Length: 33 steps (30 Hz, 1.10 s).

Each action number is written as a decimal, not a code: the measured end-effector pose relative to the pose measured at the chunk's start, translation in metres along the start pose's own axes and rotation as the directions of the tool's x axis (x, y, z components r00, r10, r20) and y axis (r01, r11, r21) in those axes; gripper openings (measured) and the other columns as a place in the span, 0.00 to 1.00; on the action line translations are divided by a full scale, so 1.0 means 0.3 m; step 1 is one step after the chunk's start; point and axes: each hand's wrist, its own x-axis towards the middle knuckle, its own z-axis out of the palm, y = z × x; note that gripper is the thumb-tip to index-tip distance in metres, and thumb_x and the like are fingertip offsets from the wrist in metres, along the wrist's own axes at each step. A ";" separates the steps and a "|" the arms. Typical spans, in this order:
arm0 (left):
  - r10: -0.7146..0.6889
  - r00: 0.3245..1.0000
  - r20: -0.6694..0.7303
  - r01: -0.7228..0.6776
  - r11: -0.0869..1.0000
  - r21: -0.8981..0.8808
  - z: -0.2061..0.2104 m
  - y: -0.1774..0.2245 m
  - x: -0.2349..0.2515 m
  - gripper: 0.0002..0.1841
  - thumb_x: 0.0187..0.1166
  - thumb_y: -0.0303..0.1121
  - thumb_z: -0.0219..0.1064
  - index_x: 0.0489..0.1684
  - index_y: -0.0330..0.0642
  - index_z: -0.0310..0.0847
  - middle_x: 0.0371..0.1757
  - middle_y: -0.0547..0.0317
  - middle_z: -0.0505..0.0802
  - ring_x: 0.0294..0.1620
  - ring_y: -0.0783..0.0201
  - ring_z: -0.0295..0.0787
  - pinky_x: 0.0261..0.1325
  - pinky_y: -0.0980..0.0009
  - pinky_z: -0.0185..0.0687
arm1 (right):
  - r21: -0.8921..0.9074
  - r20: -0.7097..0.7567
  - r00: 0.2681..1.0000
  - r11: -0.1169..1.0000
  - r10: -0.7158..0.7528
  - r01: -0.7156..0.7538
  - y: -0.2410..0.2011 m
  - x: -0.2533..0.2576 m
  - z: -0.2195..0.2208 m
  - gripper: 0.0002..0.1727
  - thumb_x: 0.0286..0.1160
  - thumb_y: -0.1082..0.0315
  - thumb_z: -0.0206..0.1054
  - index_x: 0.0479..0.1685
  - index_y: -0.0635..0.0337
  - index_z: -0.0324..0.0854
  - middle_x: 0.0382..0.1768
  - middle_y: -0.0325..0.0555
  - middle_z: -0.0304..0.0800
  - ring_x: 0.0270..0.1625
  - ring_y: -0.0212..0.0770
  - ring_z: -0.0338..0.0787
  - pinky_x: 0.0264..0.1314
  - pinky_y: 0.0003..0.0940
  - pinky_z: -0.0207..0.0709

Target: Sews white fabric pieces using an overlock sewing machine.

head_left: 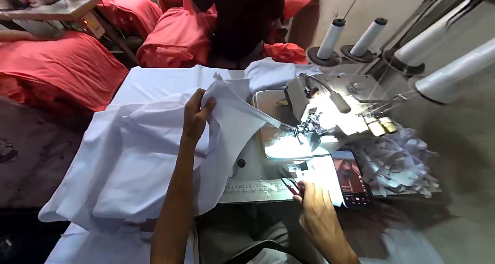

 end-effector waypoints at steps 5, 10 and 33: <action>-0.022 1.000 0.009 0.022 1.000 0.016 -0.003 -0.009 -0.002 0.10 0.87 0.33 0.60 0.56 0.37 0.80 0.46 0.57 0.90 0.45 0.71 0.89 0.51 0.69 0.88 | 0.016 0.052 0.998 0.999 -0.029 0.029 0.013 -0.008 -0.038 0.18 0.63 0.77 0.70 0.55 0.71 0.84 0.45 0.64 0.87 0.46 0.64 0.89 0.49 0.53 0.85; -0.020 1.000 0.023 0.020 1.000 0.002 -0.004 -0.013 -0.008 0.10 0.87 0.33 0.59 0.55 0.37 0.80 0.44 0.59 0.90 0.44 0.74 0.88 0.51 0.71 0.87 | 0.774 0.394 0.893 0.603 -0.219 -0.194 0.072 0.041 -0.219 0.19 0.93 0.57 0.48 0.63 0.58 0.79 0.46 0.40 0.86 0.41 0.31 0.87 0.43 0.27 0.85; 0.079 0.996 0.034 -0.064 0.941 -0.332 -0.037 -0.066 -0.017 0.14 0.78 0.22 0.58 0.50 0.50 0.86 0.42 0.77 0.93 0.42 0.82 0.90 0.49 0.80 0.88 | 0.645 0.724 0.684 -0.266 -0.086 -0.716 -0.096 0.433 -0.312 0.22 0.98 0.57 0.33 0.46 0.56 0.71 0.18 0.31 0.73 0.08 0.18 0.60 0.07 0.10 0.51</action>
